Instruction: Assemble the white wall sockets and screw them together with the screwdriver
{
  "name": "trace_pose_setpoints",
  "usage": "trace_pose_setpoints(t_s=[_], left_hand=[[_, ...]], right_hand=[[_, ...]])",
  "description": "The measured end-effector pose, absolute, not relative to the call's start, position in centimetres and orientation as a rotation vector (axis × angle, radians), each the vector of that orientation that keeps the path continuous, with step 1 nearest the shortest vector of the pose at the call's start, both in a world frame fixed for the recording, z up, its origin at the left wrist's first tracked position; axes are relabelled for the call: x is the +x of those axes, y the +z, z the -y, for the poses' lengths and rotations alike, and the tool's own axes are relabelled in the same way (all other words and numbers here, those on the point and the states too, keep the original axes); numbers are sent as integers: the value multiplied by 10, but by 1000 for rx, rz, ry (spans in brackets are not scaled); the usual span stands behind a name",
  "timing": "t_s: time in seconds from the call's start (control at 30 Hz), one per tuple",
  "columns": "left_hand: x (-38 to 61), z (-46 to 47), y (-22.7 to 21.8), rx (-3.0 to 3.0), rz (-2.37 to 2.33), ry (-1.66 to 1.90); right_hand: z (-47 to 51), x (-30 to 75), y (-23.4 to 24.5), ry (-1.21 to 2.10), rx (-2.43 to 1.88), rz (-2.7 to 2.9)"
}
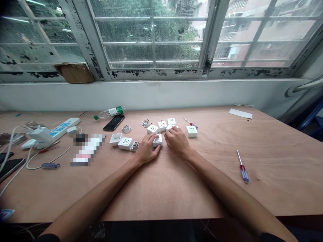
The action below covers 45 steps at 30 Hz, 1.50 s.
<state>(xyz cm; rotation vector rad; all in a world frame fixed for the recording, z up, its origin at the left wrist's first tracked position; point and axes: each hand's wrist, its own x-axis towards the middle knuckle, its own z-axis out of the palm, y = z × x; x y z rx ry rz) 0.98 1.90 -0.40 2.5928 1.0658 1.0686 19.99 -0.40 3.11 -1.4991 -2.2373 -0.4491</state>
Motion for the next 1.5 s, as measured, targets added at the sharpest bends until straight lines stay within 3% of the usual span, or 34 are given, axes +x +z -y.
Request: trace_pose_setpoints(t_s=[0.17, 0.83, 1.07, 1.33, 1.5], left_hand=[[9, -19, -4, 2594, -1070, 1043], [9, -21, -10, 2640, -1088, 984], [10, -15, -4, 2507, -1056, 1002], [15, -19, -5, 2414, -1082, 991], [14, -17, -5, 2424, -1120, 991]], right_hand=[[-37, 189, 54, -110, -1620, 2511], [-70, 180, 45, 6, -1587, 2525], [-64, 191, 67, 144, -1545, 2391], [-50, 204, 96, 665, -1440, 2277], [-51, 201, 91, 796, -1341, 2368]])
